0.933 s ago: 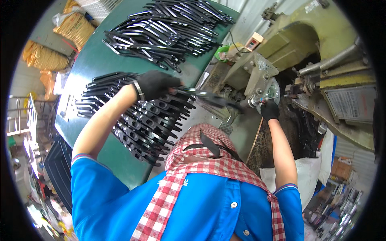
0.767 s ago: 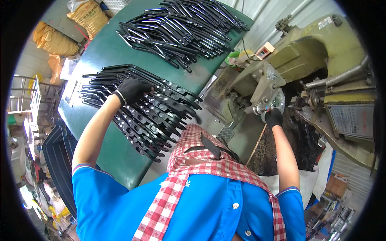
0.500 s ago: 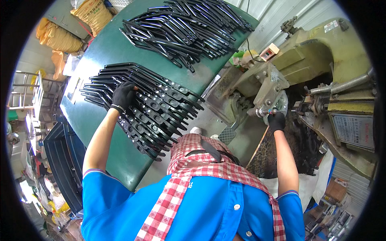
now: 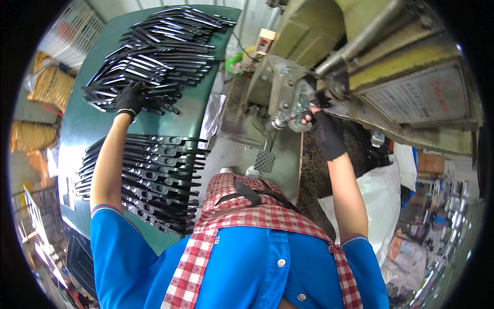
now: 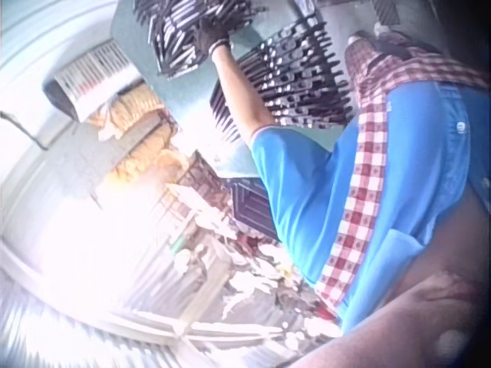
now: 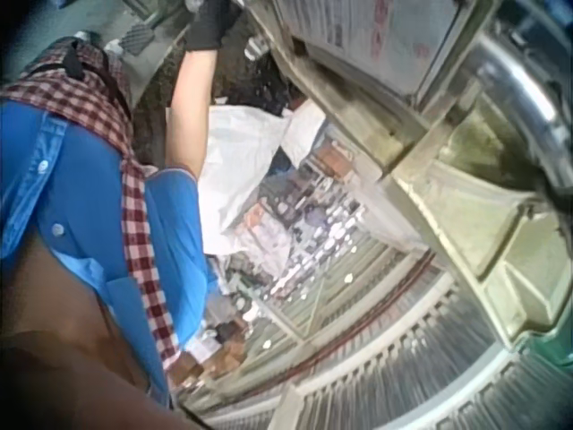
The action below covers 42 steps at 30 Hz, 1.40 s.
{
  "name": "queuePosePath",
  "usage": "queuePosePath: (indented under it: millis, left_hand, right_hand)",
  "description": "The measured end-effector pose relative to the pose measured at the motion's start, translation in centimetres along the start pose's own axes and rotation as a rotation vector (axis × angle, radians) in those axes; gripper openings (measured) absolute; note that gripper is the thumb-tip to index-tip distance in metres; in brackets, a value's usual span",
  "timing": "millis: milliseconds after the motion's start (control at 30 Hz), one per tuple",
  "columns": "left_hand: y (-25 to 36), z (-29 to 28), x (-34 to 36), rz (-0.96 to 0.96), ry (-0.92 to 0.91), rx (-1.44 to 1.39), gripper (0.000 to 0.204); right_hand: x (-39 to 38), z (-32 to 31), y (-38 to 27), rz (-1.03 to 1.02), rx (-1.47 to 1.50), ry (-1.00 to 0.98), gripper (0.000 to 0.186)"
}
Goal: The person repeatedly picks up black metal rods from a pile, inserts them into a press machine, and operates the press to shape or cut them. The person then removes the processed rods and places them into a white bag. The cycle continues throughout the clip.
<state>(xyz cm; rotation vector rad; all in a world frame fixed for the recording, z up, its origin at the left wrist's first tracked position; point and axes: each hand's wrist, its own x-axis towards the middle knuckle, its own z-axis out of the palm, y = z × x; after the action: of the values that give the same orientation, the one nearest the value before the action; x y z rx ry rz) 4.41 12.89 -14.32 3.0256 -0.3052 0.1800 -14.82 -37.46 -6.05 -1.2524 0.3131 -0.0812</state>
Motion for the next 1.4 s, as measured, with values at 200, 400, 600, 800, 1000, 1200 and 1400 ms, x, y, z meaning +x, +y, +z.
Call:
queuePosePath:
  millis: [200, 400, 600, 800, 1000, 1200, 1400]
  left_hand:
    - [-1.7, 1.2, 2.2, 0.140, -0.116, -0.020, 0.042]
    - [-4.7, 3.1, 1.2, 0.299, 0.081, 0.122, 0.037]
    - [-0.9, -0.3, 0.1, 0.396, 0.184, -0.192, 0.036]
    - [8.3, -7.3, -3.1, 0.552, 0.176, -0.173, 0.036]
    - [15.3, -9.6, -3.7, 0.626, -0.039, -0.337, 0.036]
    - [20.5, -9.8, -4.1, 0.769, -0.055, -0.359, 0.034]
    - [25.0, -11.2, -5.6, 0.821, -0.165, -0.323, 0.026]
  right_hand:
    - [-1.0, 1.9, -0.9, -0.157, -0.354, 0.023, 0.014]
    - [2.2, -1.7, 3.6, -0.019, 0.019, 0.178, 0.011]
    - [3.7, -6.6, 8.8, -0.244, -1.076, 0.350, 0.025]
    - [-6.7, -24.3, 7.5, 0.082, -1.290, 0.197, 0.036]
    - [-13.5, -29.9, 5.1, 0.510, -1.718, -0.071, 0.042]
    - [-12.6, -29.0, 6.1, 0.079, -1.597, 0.314, 0.041]
    - [-8.6, -19.5, 3.4, -0.162, -1.107, 0.166, 0.045]
